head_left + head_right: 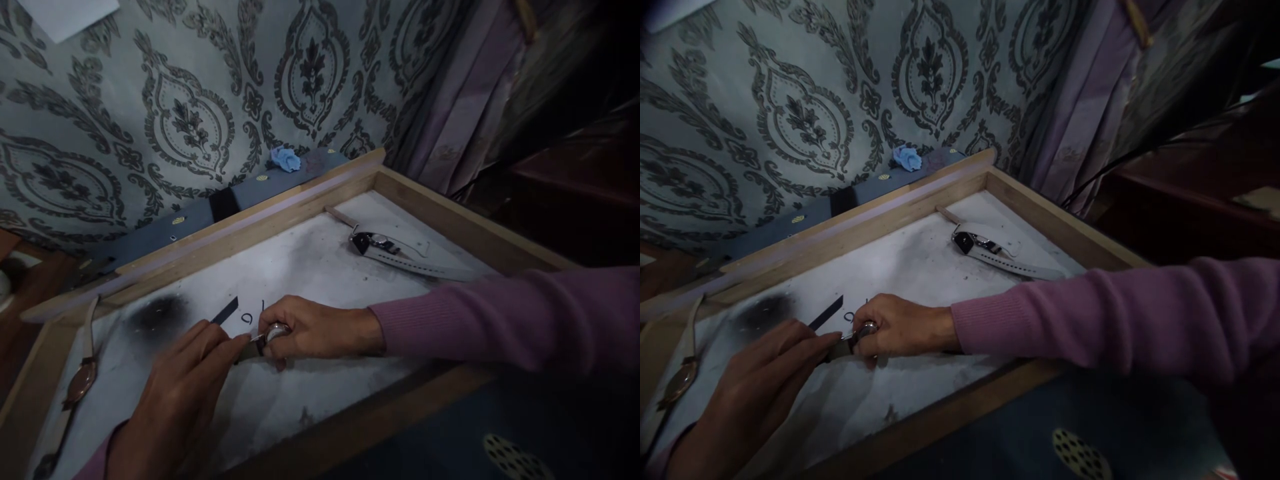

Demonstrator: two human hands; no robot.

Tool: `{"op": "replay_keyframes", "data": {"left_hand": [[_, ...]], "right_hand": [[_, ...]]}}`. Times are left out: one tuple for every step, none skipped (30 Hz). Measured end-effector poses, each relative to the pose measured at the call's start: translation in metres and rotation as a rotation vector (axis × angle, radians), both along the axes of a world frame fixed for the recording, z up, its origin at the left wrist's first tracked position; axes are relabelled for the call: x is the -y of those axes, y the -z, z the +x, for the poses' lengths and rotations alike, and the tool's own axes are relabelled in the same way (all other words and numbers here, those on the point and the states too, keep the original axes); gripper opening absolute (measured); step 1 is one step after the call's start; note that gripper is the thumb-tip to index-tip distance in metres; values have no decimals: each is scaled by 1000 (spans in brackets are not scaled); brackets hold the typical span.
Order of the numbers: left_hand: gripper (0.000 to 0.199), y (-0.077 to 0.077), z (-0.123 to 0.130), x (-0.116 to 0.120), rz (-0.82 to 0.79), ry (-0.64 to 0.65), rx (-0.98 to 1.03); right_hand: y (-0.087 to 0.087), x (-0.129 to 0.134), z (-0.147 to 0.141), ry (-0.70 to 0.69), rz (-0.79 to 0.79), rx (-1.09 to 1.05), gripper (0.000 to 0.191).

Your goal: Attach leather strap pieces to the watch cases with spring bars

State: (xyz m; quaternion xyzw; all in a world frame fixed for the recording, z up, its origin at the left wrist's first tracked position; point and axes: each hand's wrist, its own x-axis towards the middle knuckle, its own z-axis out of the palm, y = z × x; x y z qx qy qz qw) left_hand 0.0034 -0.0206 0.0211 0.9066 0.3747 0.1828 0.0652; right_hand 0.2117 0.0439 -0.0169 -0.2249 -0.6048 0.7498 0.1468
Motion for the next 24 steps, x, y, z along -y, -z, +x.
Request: {"op": "replay_keyframes", "data": {"left_hand": [[26,0,0,0,4,5,-2],[26,0,0,-1,11,14,-2],[27,0,-1,-1,13,20,-4],[28,0,-2,-1,16,24,-3],[30,1,-2,-1,16,25,-1],[32,1,-3,-1,11,24,-1],[34,2,-3,-1,3,28,-1],[36,2,-4,0,-4,30,0],[37,2,-4,0,-10,28,-2],[38,2,-4,0,-15,27,-3],[39,2,-4,1,-20,23,-5],[39,1,-3,1,-25,19,-8],[39,0,-3,1,-36,10,-13],[39,0,-3,1,-45,5,-18],[38,-1,-4,1,-55,2,-22],[37,-2,-4,1,-66,-2,-28],[36,-3,-4,1,-79,-4,-37],[35,-4,-4,1,-89,-4,-43],[34,-5,-3,1,-98,-4,-49],[33,-6,-3,1,-104,-4,-52],[33,-7,-2,1,-110,-7,-55],[32,-8,0,1,-109,-8,-53],[31,-10,1,2,-107,-11,-49],[29,-12,3,2,-104,-14,-45]], "right_hand": [[-1,0,0,2,8,7,6],[-1,0,0,2,14,13,6],[-2,1,1,-1,19,18,6],[-2,1,1,-6,22,22,6],[-2,1,1,-10,25,24,6],[-2,1,1,-11,28,26,6],[-2,1,1,-11,31,26,6],[-2,1,1,-9,32,26,5],[-1,1,1,-8,30,25,5],[0,1,0,-8,27,24,5],[1,1,0,-7,26,22,5],[1,1,0,-8,27,21,6],[2,1,0,-7,30,20,6],[2,1,0,-5,32,20,7],[2,2,0,-5,35,20,7],[2,2,0,-4,38,23,7],[1,3,0,-4,43,26,6],[1,3,0,-5,52,30,6],[0,3,0,-5,61,35,6],[-1,4,0,-10,69,41,6],[-2,4,1,-12,81,46,6],[-2,5,1,-14,94,52,7],[-2,5,1,-13,111,59,7],[-2,5,1,-9,131,67,7]]}}
